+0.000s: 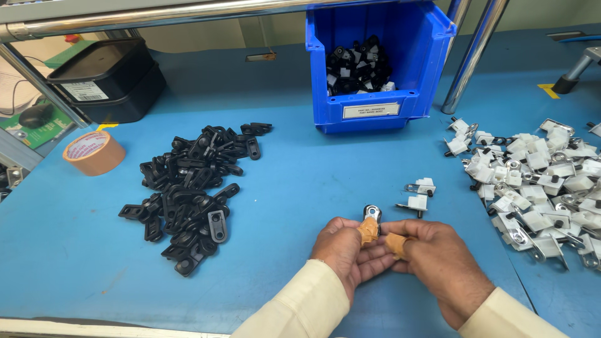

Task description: The person repeatedly picks a black plastic clip and a white plastic component, aligns them, and presses them together by hand. The assembled units are placed into a blue bin. The person continues this cycle throughout the clip.

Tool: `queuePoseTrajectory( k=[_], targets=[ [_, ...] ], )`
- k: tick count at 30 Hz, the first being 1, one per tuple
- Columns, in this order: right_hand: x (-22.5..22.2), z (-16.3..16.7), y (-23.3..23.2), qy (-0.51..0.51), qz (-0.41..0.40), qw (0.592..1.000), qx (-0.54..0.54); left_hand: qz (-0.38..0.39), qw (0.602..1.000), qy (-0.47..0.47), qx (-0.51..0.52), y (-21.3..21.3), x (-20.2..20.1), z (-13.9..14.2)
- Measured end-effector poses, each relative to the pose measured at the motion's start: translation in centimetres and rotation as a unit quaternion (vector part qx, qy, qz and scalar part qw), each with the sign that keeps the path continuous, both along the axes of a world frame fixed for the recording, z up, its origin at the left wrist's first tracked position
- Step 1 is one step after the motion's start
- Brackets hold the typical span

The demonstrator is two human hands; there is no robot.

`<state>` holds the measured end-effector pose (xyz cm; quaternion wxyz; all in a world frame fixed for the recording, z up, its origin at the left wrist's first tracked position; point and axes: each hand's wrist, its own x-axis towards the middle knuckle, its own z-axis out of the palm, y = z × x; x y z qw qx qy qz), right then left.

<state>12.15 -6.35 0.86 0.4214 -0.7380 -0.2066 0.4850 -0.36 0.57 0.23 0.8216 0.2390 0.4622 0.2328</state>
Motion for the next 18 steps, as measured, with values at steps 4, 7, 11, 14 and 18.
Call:
queuePoseTrajectory(
  k=[4, 7, 11, 14, 18],
  targets=[
    [0.3, -0.8, 0.3, 0.0, -0.016, 1.0, 0.015, -0.025, 0.999, -0.029, -0.007, 0.0, -0.9, 0.2],
    [1.1, -1.6, 0.7, 0.026, -0.044, 0.998, 0.042, -0.039, 0.997, -0.057, -0.028, -0.5, -1.0, 0.3],
    [0.5, -2.1, 0.8, 0.004, -0.074, 0.996, 0.058, -0.016, 0.999, 0.015, 0.027, -1.0, -0.2, 0.3],
    [0.1, -1.4, 0.0, 0.021, -0.057, 0.997, 0.053, -0.006, 0.999, 0.039, 0.027, -1.0, -0.1, 0.1],
    [0.5, 0.1, -0.7, 0.021, 0.004, 1.0, -0.019, -0.008, 1.0, 0.021, 0.007, -0.6, -0.4, -0.1]
  ],
)
